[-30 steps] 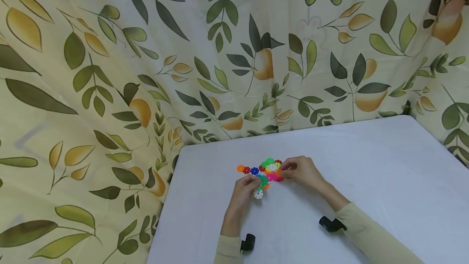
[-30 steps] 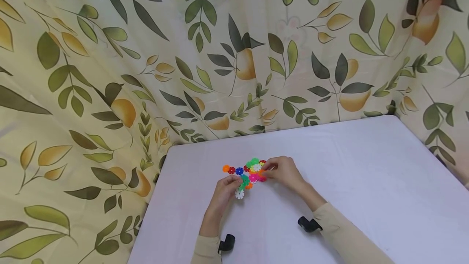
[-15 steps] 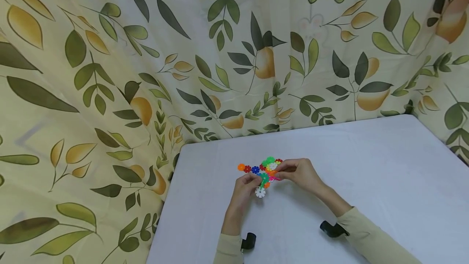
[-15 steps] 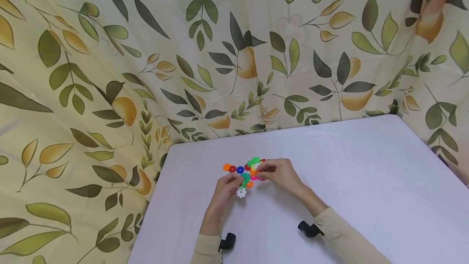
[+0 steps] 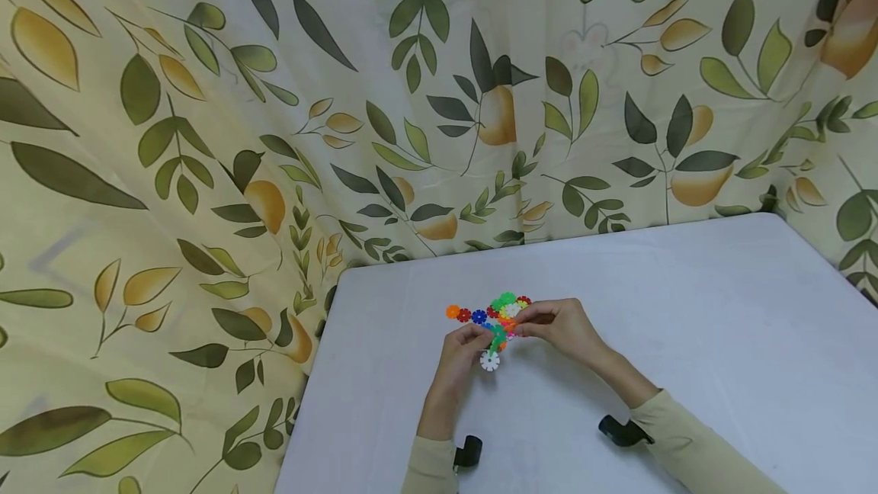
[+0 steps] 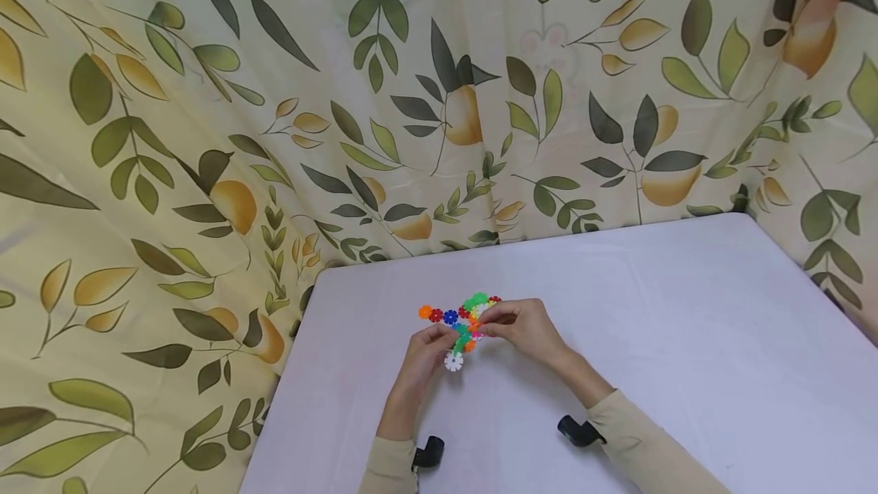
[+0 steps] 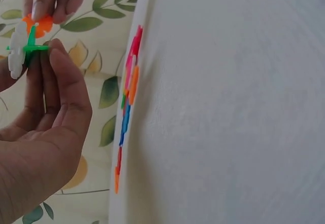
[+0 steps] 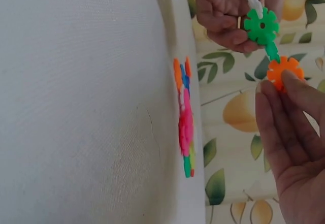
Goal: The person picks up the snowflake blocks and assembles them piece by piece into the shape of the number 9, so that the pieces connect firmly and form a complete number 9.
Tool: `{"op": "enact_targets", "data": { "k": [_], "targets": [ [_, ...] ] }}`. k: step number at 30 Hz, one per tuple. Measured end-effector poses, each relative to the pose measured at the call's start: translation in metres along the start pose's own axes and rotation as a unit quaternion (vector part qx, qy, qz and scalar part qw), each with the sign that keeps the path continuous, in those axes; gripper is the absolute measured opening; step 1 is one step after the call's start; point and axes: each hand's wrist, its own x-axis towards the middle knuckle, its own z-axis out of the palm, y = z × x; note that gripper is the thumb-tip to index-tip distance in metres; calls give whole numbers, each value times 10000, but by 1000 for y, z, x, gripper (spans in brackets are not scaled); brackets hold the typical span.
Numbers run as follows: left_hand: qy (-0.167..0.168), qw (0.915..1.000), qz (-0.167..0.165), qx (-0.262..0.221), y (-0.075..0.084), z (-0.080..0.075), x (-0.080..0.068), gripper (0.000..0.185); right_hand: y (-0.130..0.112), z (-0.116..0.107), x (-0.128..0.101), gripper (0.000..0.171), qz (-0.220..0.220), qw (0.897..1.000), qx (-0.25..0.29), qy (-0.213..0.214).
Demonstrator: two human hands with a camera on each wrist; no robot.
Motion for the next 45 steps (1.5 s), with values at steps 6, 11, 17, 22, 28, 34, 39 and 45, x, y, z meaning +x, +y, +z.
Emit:
{"op": "enact_targets", "data": {
  "k": [6,11,17,22,28,34,39,45],
  "targets": [
    [82,9999,97,1,-1,1,0,18,-2,1,-1,14,-202,9998,-62,-58],
    [18,9999,24,-96,-2,-1,0,18,-1,5,-2,14,-352,9994,-67,26],
    [-140,9999,25,-82,-2,-2,0,18,4,11,-2,14,-383,9989,-216,162],
    [-386,9990,100,-223,-1,-1,1,16,-1,11,0,19,-276,9989,-359,132],
    [-281,9988,-8,-406,1,-2,1,13,4,5,5,23,-121,9982,-579,134],
    [-245,9985,-38,-479,0,-4,4,25,16,-1,13,18,195,9847,-1709,285],
    [-297,9985,-66,-459,0,-5,4,29,23,0,17,23,542,9714,-2305,-163],
    [-234,9977,-101,-623,-1,-3,3,28,29,6,21,31,663,9597,-2692,-463]
  ]
}}
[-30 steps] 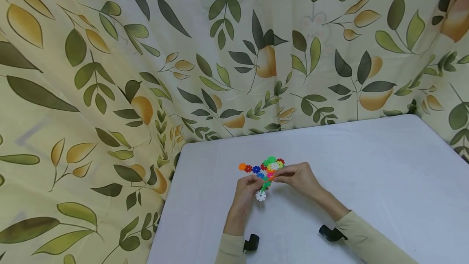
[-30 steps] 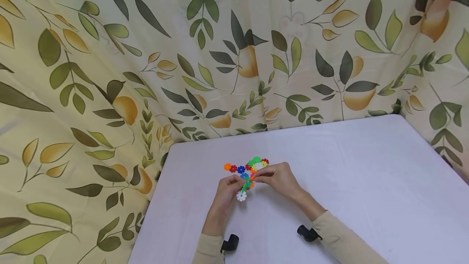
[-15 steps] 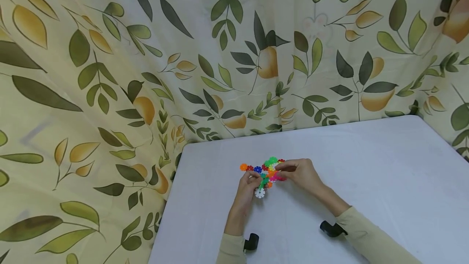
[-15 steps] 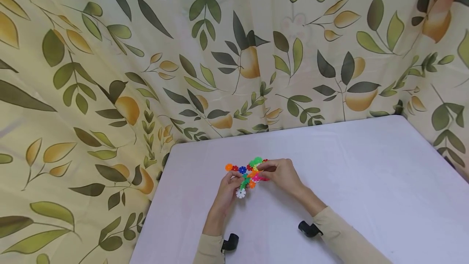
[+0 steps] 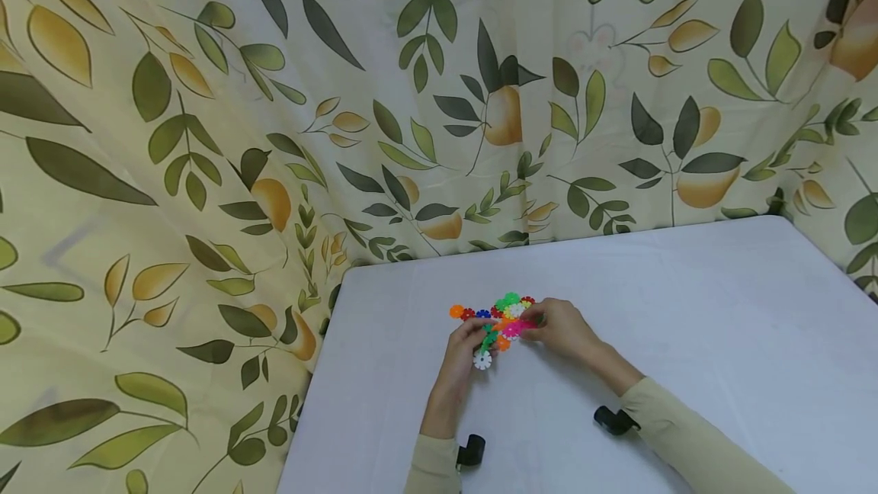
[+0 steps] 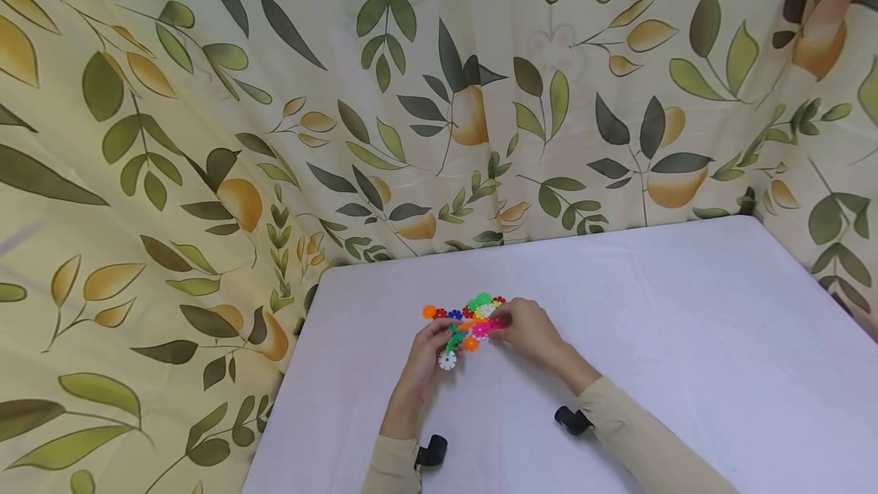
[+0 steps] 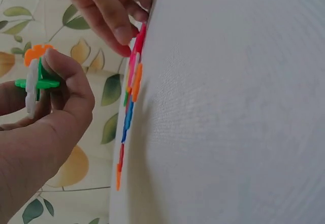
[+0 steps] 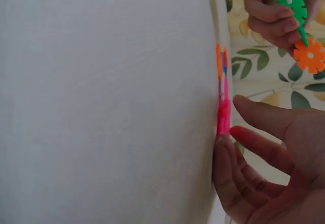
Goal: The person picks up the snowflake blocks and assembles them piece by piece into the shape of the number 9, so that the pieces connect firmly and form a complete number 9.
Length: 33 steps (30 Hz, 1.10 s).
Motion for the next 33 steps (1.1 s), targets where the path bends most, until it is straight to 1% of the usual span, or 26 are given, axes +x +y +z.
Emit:
{"op": "enact_targets", "data": {
  "k": [3,6,11,15,17,21,24,27,30,33],
  "targets": [
    [-20,9999,-11,-106,0,1,0,29,1,2,2,29,32,9999,-162,38],
    [-64,9999,-51,-66,0,3,1,33,3,4,4,26,29,9997,-232,112],
    [-22,9998,-138,142,1,5,-1,41,5,3,3,19,16,9994,-103,321],
    [13,9995,-232,236,1,6,-1,45,4,1,1,14,54,9991,191,375],
    [27,9993,-275,239,0,6,0,45,3,-1,-1,13,146,9984,428,338],
    [62,9993,-260,251,0,6,0,42,1,-4,-4,10,322,9945,961,272],
    [88,9993,-259,263,0,6,-1,42,-2,-7,-7,12,485,9888,1385,261],
    [124,9992,-292,224,0,6,-1,44,-7,-11,-10,15,631,9796,1897,223],
    [94,9994,-285,173,-1,6,0,45,-11,-15,-12,17,772,9659,2467,118],
    [46,9995,-263,142,-1,6,0,45,-14,-18,-14,19,879,9532,2892,26]
  ]
}}
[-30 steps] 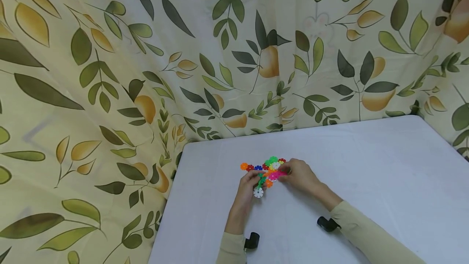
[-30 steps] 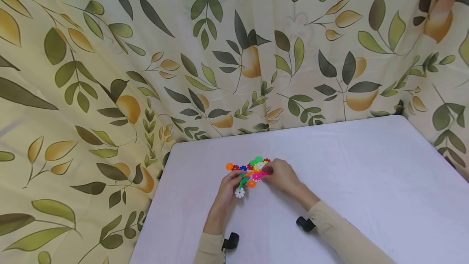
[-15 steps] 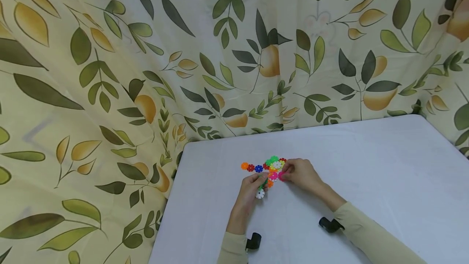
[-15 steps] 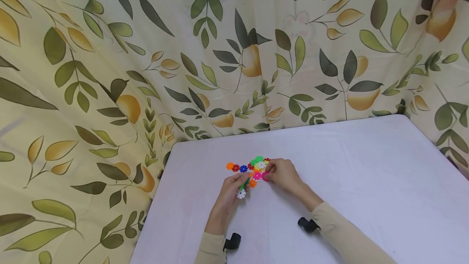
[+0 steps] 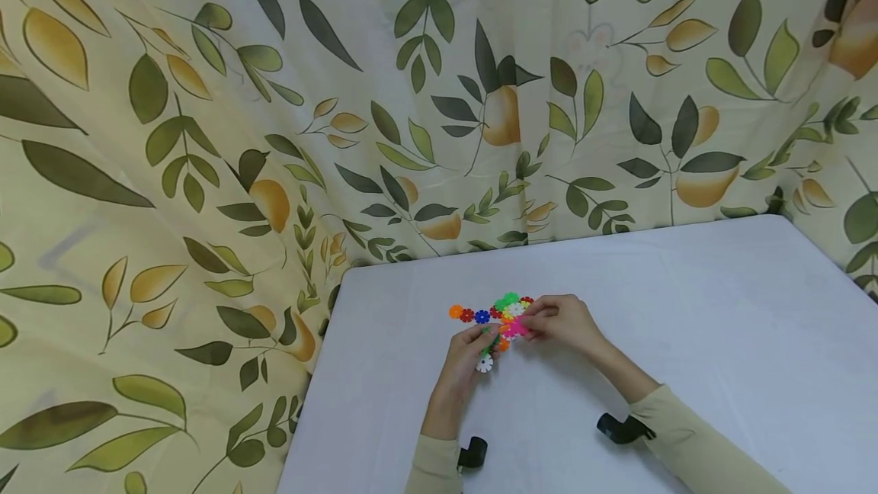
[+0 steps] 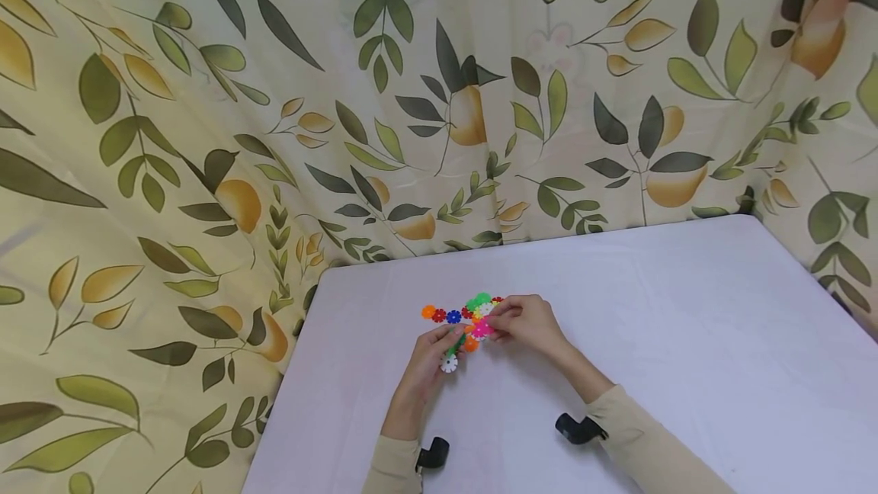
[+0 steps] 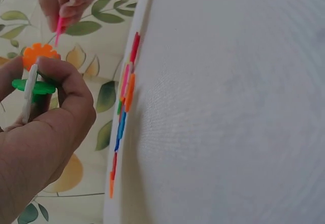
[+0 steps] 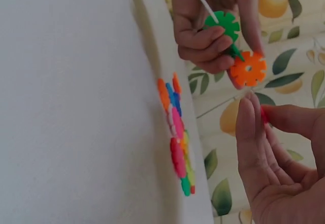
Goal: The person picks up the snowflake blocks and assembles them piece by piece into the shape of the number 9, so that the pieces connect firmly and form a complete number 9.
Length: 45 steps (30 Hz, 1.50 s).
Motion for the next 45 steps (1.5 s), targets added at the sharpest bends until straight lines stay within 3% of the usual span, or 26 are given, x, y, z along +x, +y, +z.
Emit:
{"op": "enact_targets", "data": {
  "k": [12,26,33,45],
  "targets": [
    [72,9999,-64,-41,-2,-1,-1,37,-9,0,-6,25,60,9982,586,-105],
    [122,9996,229,105,-5,2,-1,28,-9,5,-10,21,37,9972,736,-87],
    [202,9989,255,333,-5,3,-3,25,-5,6,-13,23,-78,9947,944,-398],
    [-141,9976,456,500,-4,3,-2,32,-4,-1,-13,27,62,9962,753,-429]
  ]
}}
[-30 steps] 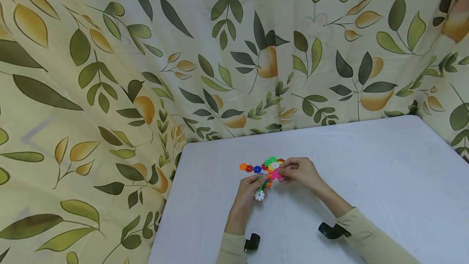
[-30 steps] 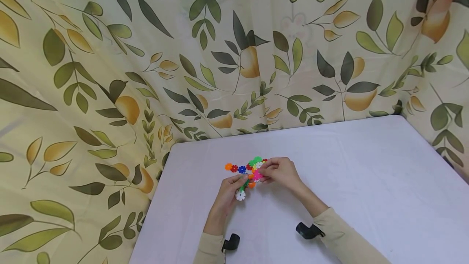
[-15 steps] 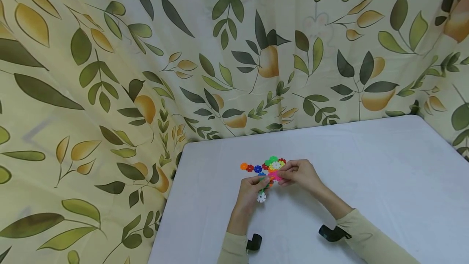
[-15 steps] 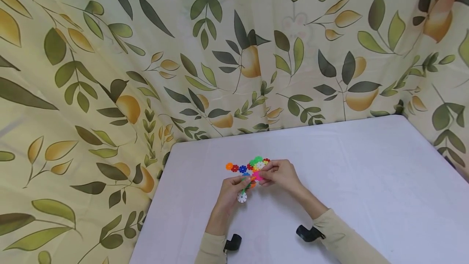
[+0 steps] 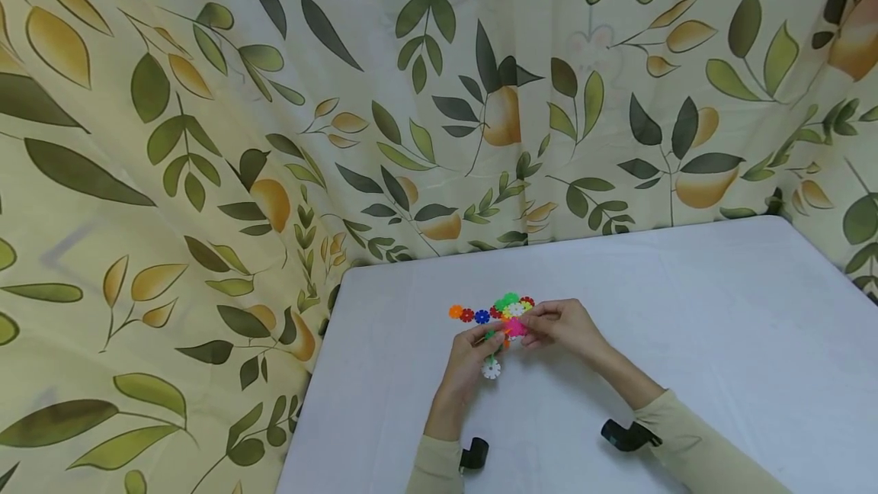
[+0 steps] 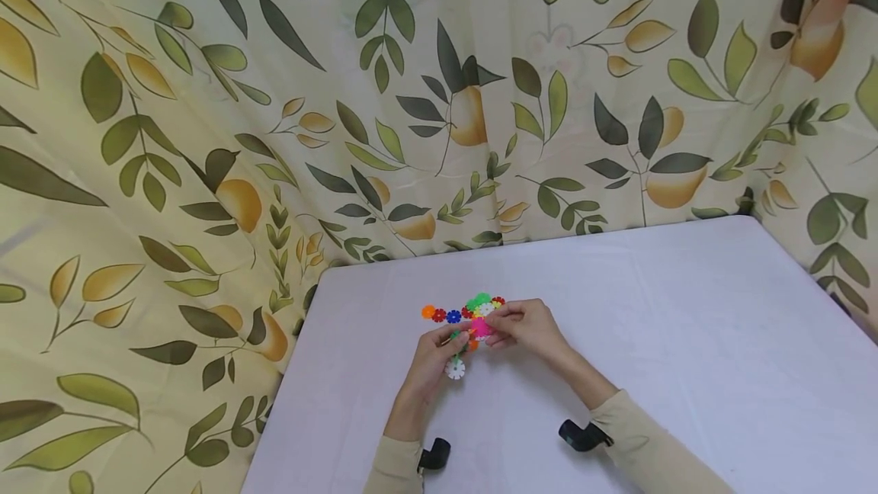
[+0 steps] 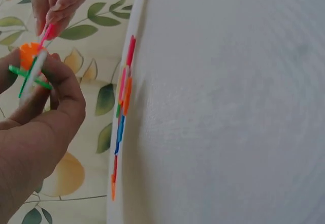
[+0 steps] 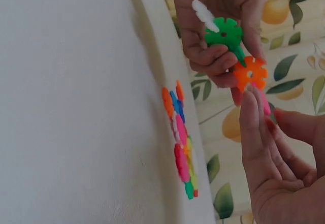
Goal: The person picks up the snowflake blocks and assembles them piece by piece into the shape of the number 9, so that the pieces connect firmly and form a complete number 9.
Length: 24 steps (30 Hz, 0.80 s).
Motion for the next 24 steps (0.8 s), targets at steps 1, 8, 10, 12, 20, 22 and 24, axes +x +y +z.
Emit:
{"op": "enact_targets", "data": {
  "k": [1,8,10,12,20,22,24],
  "targets": [
    [-6,10000,22,10,0,0,0,33,0,-1,0,28,-5,10000,-29,16],
    [-65,10000,48,33,-2,-3,1,33,2,-9,5,32,-326,9959,-749,399],
    [-140,9999,20,70,-1,-3,0,34,4,-11,7,29,-386,9906,-1170,599],
    [-227,9997,-39,83,-1,-3,0,36,7,-13,8,25,-349,9833,-1610,772],
    [-594,9970,-175,-457,0,-4,0,38,18,-12,17,28,-124,9647,-2568,575],
    [-616,9964,-206,-547,0,-4,-1,39,21,-11,19,30,-159,9542,-2951,459],
    [-618,9962,-227,-575,1,-4,-1,41,23,-9,22,30,-221,9420,-3325,402]
  ]
}}
